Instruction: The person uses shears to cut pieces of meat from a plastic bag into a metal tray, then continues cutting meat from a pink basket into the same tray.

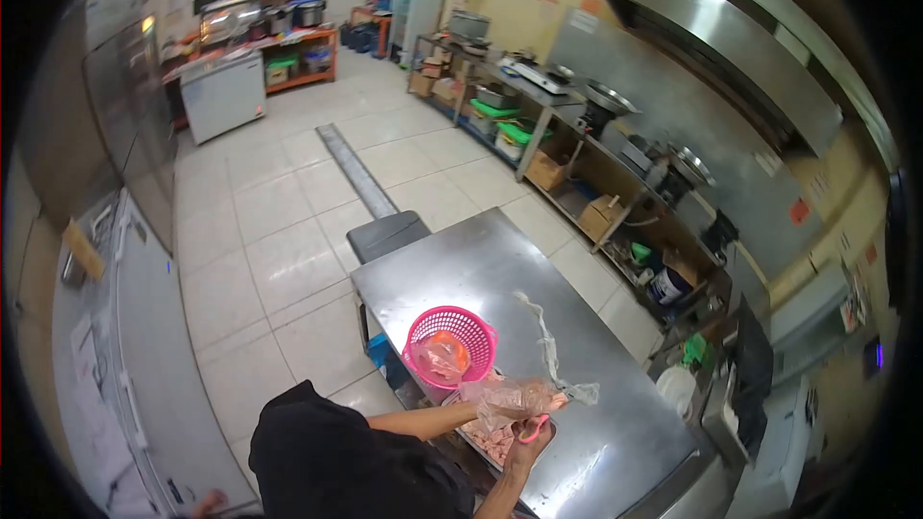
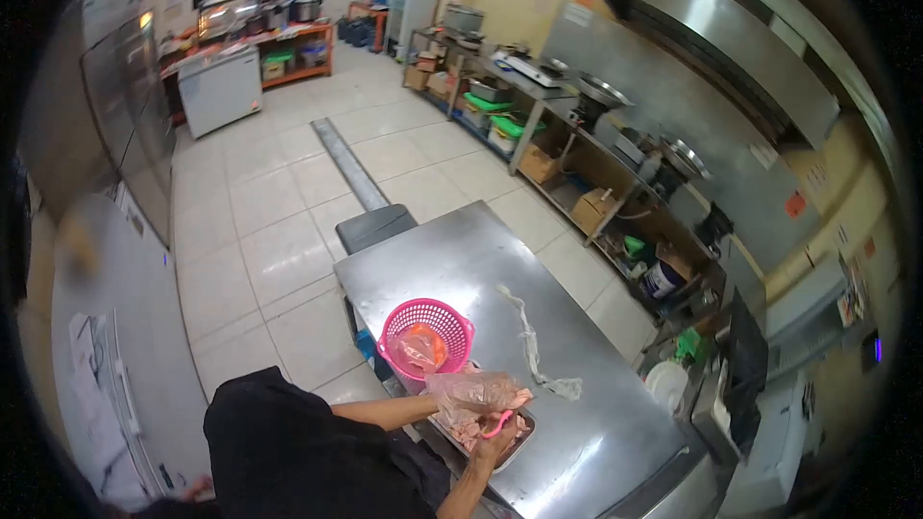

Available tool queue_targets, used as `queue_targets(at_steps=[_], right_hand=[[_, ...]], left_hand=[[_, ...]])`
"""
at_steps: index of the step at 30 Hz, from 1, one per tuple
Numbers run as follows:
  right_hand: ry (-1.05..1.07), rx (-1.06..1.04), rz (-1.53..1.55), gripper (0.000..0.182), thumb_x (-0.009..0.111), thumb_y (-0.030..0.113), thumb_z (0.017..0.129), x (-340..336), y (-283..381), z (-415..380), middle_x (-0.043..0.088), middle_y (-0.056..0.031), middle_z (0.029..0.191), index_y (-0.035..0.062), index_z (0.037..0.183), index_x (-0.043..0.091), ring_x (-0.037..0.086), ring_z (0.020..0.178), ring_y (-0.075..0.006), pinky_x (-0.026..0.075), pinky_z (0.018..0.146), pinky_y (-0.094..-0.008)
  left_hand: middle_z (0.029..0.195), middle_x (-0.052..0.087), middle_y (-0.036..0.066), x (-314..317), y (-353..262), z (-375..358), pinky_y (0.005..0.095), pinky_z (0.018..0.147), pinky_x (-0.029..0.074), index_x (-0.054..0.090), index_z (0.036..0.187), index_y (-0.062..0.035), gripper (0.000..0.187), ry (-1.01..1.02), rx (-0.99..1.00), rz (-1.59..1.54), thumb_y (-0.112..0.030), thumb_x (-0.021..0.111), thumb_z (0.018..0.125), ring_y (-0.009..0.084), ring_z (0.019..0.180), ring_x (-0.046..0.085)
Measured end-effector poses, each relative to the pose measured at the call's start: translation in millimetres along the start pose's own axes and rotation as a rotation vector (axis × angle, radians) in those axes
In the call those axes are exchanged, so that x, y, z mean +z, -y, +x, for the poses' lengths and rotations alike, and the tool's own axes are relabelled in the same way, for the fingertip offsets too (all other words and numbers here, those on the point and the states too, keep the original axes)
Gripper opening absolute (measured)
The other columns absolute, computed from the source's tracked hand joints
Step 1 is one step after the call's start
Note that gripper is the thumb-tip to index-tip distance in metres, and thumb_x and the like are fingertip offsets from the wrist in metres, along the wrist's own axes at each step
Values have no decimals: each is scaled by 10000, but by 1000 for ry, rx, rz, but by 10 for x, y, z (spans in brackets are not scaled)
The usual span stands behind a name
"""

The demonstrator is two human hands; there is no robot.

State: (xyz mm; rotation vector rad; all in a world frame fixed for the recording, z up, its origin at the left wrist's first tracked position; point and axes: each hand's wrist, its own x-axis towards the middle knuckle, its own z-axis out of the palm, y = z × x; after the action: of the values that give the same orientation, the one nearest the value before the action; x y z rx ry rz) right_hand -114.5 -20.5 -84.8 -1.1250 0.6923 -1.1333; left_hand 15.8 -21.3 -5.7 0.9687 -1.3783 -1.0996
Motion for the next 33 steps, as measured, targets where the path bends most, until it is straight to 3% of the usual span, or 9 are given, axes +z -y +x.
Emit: queue_targets(at_steps=[3, 10, 13, 17, 21, 24, 28, 31, 33], right_hand=[[49, 49, 11, 361, 695, 410, 799, 51, 209, -57, 463, 25, 631, 111, 761, 497, 449, 546, -71, 310, 464, -200], [-103, -16, 123, 268, 673, 322, 833, 26, 166, 26, 481, 45, 721, 115, 842, 501, 449, 591, -48, 311, 508, -174], [-48, 51, -21, 260, 648, 327, 850, -157, 69, 26, 463, 50, 743, 112, 907, 513, 426, 631, -47, 328, 568, -195], [-94, -81, 77, 210, 619, 305, 863, -43, 91, -3, 465, 47, 743, 125, 848, 511, 415, 603, -53, 330, 541, -204], [-59, 70, 184, 253, 601, 353, 875, -409, -150, 77, 454, 52, 721, 125, 820, 506, 418, 610, -56, 334, 552, -202], [41, -54, -61, 241, 603, 343, 880, -180, 207, 31, 460, 54, 708, 135, 816, 500, 432, 620, -60, 351, 569, -203], [-57, 66, 173, 313, 684, 362, 820, -37, 297, 81, 507, 23, 794, 102, 863, 515, 476, 690, -93, 392, 622, -225], [-15, 50, -120, 327, 655, 382, 836, -90, 371, 84, 524, 3, 855, 94, 902, 515, 503, 779, -117, 405, 686, -266], [7, 52, -70, 322, 650, 384, 839, -72, 295, 71, 515, 7, 846, 99, 904, 513, 494, 773, -114, 399, 685, -263]], left_hand=[[788, 497, 45, -5, 7, -33, 274, 654, 417, 494, 869, -63, 206, -21, 11, 22, -267, 507, 892, 150, 740, 491], [815, 510, 51, 51, 44, -11, 288, 671, 425, 502, 902, -59, 192, -30, 27, 61, -250, 500, 890, 158, 769, 502], [826, 516, 53, 67, 68, -37, 293, 679, 429, 506, 916, -57, 188, -47, 36, 72, -243, 497, 890, 161, 781, 506], [841, 523, 57, 104, 93, -20, 301, 689, 433, 511, 935, -55, 185, -38, 33, 94, -233, 493, 889, 166, 797, 512], [857, 531, 60, 104, 132, 37, 308, 699, 438, 516, 953, -53, 185, -27, 35, 106, -224, 489, 888, 170, 813, 517], [868, 537, 63, 117, 109, 61, 314, 707, 442, 520, 967, -51, 187, -31, 44, 112, -216, 486, 887, 173, 825, 522], [883, 544, 66, 99, 82, 2, 322, 717, 446, 525, 986, -49, 192, -72, 60, 147, -207, 482, 886, 178, 841, 527], [895, 550, 69, 155, 125, -10, 327, 724, 450, 529, 1000, -47, 197, -93, 67, 153, -199, 480, 886, 181, 854, 532], [902, 553, 70, 146, 148, -21, 331, 729, 452, 531, 1009, -46, 201, -92, 54, 157, -194, 478, 885, 183, 862, 535]])
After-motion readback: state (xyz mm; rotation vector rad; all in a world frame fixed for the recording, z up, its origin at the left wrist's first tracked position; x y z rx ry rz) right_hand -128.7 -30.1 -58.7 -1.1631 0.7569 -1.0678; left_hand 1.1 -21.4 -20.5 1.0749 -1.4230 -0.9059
